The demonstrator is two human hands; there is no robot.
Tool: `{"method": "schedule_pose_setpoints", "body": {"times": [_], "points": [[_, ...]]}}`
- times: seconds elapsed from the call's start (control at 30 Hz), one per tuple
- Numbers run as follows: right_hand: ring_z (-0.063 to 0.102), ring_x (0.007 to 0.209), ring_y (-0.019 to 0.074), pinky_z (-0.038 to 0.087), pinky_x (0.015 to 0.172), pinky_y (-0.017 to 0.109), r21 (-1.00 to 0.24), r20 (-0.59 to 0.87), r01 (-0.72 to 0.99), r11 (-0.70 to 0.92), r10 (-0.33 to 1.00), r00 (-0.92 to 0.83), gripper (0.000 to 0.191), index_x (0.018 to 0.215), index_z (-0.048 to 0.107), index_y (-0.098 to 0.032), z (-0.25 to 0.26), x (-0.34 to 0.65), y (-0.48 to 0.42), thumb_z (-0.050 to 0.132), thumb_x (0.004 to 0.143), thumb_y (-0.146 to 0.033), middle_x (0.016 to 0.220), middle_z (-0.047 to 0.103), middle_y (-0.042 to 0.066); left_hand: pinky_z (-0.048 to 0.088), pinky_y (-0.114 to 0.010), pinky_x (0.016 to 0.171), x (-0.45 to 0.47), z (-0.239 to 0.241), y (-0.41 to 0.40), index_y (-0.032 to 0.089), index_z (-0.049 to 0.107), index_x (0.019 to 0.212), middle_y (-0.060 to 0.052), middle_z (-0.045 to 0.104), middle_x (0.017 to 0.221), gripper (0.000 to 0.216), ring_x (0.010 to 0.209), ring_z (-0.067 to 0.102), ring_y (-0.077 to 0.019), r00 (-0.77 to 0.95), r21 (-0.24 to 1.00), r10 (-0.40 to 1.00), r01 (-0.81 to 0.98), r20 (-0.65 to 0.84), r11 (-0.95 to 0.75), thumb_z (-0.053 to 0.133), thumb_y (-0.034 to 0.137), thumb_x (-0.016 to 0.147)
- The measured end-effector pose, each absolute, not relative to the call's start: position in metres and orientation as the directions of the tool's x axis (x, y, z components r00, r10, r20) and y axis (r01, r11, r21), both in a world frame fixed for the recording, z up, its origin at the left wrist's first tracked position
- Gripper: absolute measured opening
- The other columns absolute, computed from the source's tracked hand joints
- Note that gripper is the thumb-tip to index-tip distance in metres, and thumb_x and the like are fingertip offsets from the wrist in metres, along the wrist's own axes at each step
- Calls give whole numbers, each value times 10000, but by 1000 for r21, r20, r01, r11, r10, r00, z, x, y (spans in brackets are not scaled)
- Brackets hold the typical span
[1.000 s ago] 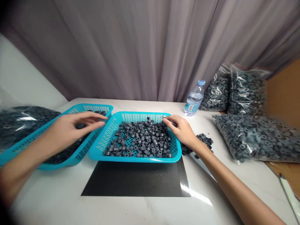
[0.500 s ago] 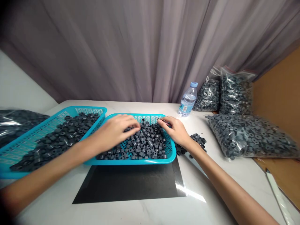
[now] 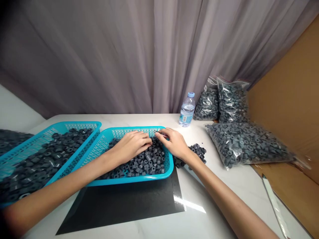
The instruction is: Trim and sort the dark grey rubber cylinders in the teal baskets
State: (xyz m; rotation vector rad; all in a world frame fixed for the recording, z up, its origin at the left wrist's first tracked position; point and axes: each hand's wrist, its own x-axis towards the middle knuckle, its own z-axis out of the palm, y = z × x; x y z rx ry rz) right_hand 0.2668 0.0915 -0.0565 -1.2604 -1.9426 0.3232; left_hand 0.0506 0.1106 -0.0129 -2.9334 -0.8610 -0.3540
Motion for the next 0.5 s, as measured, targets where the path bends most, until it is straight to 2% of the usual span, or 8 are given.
{"method": "schedule_pose_setpoints", "body": {"times": [0.07,0.2,0.37,0.43,0.5], "points": [[629,836,206,451,790,321,-577,467,666,472,860,-204,369,960,698,-215,-56,267,91,470,1009,-500,913,710,51,490,-398,829,49,-11,112,157,703,955,-79,686,947,152,879,655,-250,801,61,544,548,249,-834,558,196,972],[625,828,203,443,764,312,-579,458,667,469,864,-210,376,993,708,-220,-55,267,91,463,1011,-506,919,709,51,531,-360,810,46,-10,113,179,646,901,-37,692,904,138,835,679,-205,708,493,670,511,223,-704,557,261,968],[624,827,197,434,755,305,-576,450,673,463,868,-211,382,1012,717,-214,-55,268,92,476,1005,-510,928,712,49,597,-353,813,51,-19,114,183,513,882,-56,752,855,132,836,764,-200,603,832,789,375,116,-409,570,280,950],[624,832,196,433,759,304,-576,449,675,461,868,-210,381,1018,718,-211,-54,268,92,478,1006,-505,935,713,51,608,-374,816,53,-24,116,184,500,882,-68,763,842,153,826,775,-213,574,905,816,309,69,-293,613,279,920],[623,824,193,432,755,301,-574,451,677,460,868,-208,378,1020,720,-211,-55,268,92,479,1007,-501,933,714,50,612,-381,810,53,-27,118,181,508,884,-68,765,814,152,812,778,-219,570,913,820,305,53,-271,632,268,901]]}}
